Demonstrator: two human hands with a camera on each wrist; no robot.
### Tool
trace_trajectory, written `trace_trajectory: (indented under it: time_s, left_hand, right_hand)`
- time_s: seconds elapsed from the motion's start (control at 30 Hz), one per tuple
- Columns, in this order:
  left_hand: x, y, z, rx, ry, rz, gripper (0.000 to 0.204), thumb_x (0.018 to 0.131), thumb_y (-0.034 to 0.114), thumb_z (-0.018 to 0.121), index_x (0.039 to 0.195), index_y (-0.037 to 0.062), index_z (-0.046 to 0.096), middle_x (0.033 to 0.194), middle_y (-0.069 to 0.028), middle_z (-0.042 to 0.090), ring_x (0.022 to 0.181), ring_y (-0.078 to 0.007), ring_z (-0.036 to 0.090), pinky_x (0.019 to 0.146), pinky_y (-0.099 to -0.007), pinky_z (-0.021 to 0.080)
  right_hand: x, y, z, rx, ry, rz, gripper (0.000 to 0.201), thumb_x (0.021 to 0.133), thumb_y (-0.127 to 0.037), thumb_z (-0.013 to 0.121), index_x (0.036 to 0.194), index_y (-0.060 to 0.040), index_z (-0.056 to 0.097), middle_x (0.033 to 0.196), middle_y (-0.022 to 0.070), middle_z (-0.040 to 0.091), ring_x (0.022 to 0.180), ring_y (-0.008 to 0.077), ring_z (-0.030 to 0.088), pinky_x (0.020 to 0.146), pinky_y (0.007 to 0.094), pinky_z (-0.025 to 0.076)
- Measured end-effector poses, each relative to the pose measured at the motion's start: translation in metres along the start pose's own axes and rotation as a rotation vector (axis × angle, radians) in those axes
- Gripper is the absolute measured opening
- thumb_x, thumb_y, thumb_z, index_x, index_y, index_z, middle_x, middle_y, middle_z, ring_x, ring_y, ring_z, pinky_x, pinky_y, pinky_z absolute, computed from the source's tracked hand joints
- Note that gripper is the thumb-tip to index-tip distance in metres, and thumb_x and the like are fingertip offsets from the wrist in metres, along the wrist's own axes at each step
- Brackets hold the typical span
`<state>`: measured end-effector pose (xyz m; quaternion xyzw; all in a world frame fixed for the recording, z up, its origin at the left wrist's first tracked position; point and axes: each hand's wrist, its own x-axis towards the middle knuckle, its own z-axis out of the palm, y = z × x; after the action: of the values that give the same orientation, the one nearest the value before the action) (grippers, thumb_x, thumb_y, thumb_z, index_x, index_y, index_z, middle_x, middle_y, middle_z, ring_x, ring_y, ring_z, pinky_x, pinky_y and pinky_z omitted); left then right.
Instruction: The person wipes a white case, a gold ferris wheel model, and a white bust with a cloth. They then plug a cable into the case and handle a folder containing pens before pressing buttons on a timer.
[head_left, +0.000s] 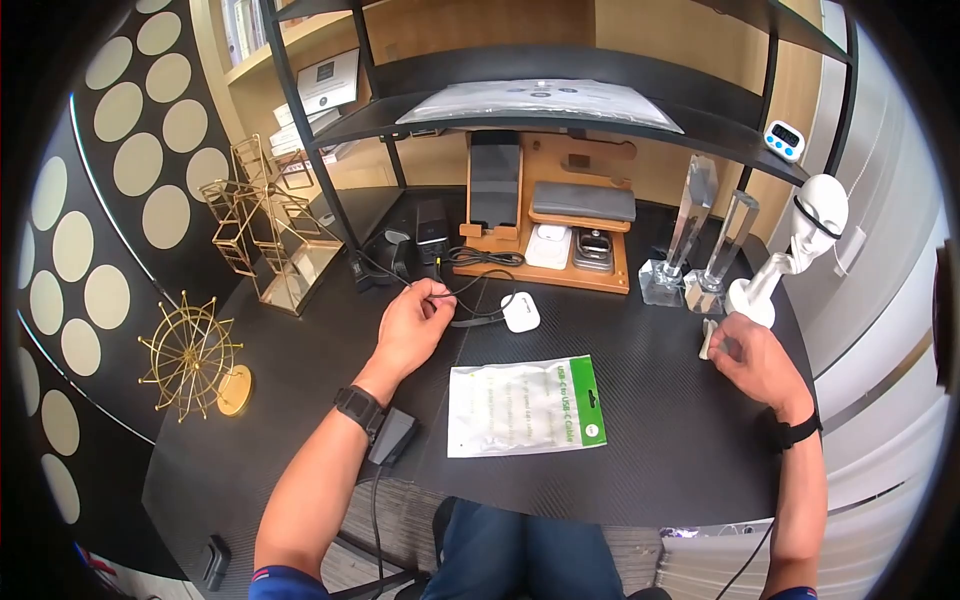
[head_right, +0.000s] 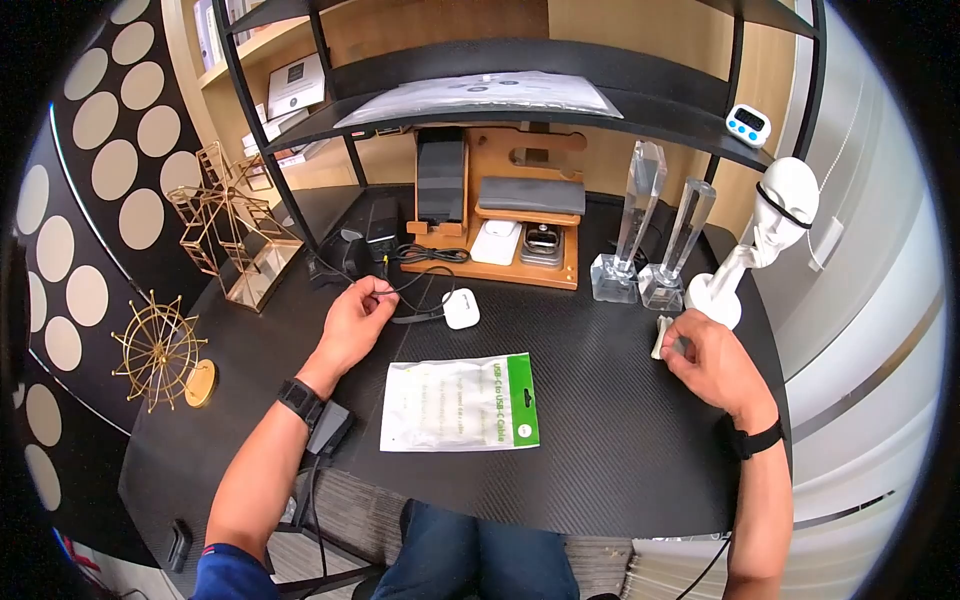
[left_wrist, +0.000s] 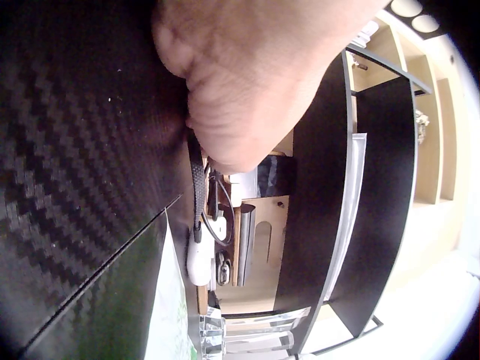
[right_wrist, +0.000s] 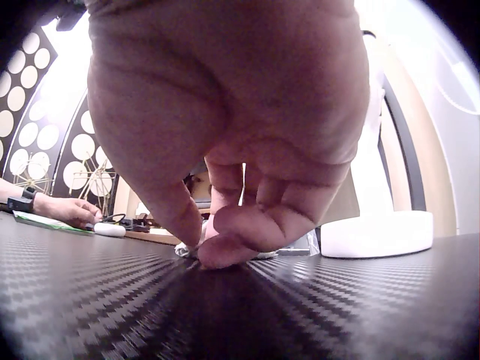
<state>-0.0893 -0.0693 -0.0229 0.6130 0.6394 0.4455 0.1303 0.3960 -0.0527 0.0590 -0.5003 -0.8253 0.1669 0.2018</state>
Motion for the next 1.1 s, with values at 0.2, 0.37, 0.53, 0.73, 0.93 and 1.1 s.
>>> trace_trajectory:
  time_s: [0.2,0.37,0.53,0.73,0.93,1.1]
  left_hand:
    - [0.0024,0.0000,0.0007,0.031,-0.007,-0.028,0.028,0.098,0.027,0.075,0.111,0.0016,0.073,0.089,-0.0037,0.068,0.075,-0.0145,0.059,0.074,-0.0324,0.051]
    - [0.0018,0.0004,0.0013,0.011,0.005,0.008,0.031,0.098,0.026,0.074,0.118,0.0016,0.073,0.086,-0.0016,0.066,0.074,-0.0140,0.059,0.075,-0.0319,0.052]
    - [0.0003,0.0074,-0.0006,-0.019,-0.013,-0.050,0.039,0.101,0.016,0.074,0.135,-0.0007,0.063,0.088,0.0064,0.058,0.076,-0.0035,0.052,0.073,-0.0224,0.048]
    - [0.0003,0.0032,0.0009,-0.029,0.014,-0.030,0.041,0.098,0.022,0.074,0.133,0.0020,0.066,0.089,0.0015,0.066,0.071,-0.0109,0.060,0.072,-0.0306,0.052]
    - [0.0005,0.0007,0.0013,-0.032,0.003,0.030,0.029,0.097,0.022,0.074,0.118,0.0011,0.070,0.086,0.0000,0.068,0.071,-0.0115,0.060,0.072,-0.0315,0.052]
    - [0.0012,-0.0009,0.0010,0.041,-0.012,0.011,0.029,0.098,0.024,0.074,0.115,0.0008,0.071,0.086,-0.0020,0.070,0.072,-0.0132,0.060,0.072,-0.0324,0.052]
  right_hand:
    - [-0.0009,-0.0002,-0.0005,0.014,-0.001,0.002,0.013,0.089,-0.006,0.072,0.100,0.0016,0.071,0.099,0.0124,0.068,0.076,0.0229,0.065,0.073,0.0376,0.054]
    - [0.0001,-0.0012,-0.0013,0.032,-0.014,0.026,0.013,0.090,-0.006,0.072,0.100,0.0015,0.071,0.098,0.0121,0.067,0.078,0.0226,0.065,0.074,0.0372,0.054]
    - [0.0000,0.0007,-0.0007,0.014,0.000,0.013,0.013,0.090,-0.007,0.072,0.101,0.0010,0.071,0.098,0.0122,0.067,0.077,0.0226,0.064,0.073,0.0373,0.053]
    - [0.0006,0.0017,0.0000,0.001,-0.005,0.009,0.013,0.090,-0.007,0.072,0.101,0.0007,0.071,0.097,0.0123,0.067,0.077,0.0225,0.064,0.073,0.0371,0.053]
    - [-0.0011,0.0008,0.0002,0.005,0.007,0.010,0.013,0.089,-0.006,0.072,0.101,0.0007,0.071,0.097,0.0122,0.067,0.077,0.0228,0.064,0.073,0.0370,0.053]
    - [-0.0010,0.0014,0.0009,0.004,-0.005,0.020,0.013,0.089,-0.006,0.072,0.101,0.0004,0.070,0.098,0.0118,0.067,0.078,0.0227,0.064,0.074,0.0371,0.053]
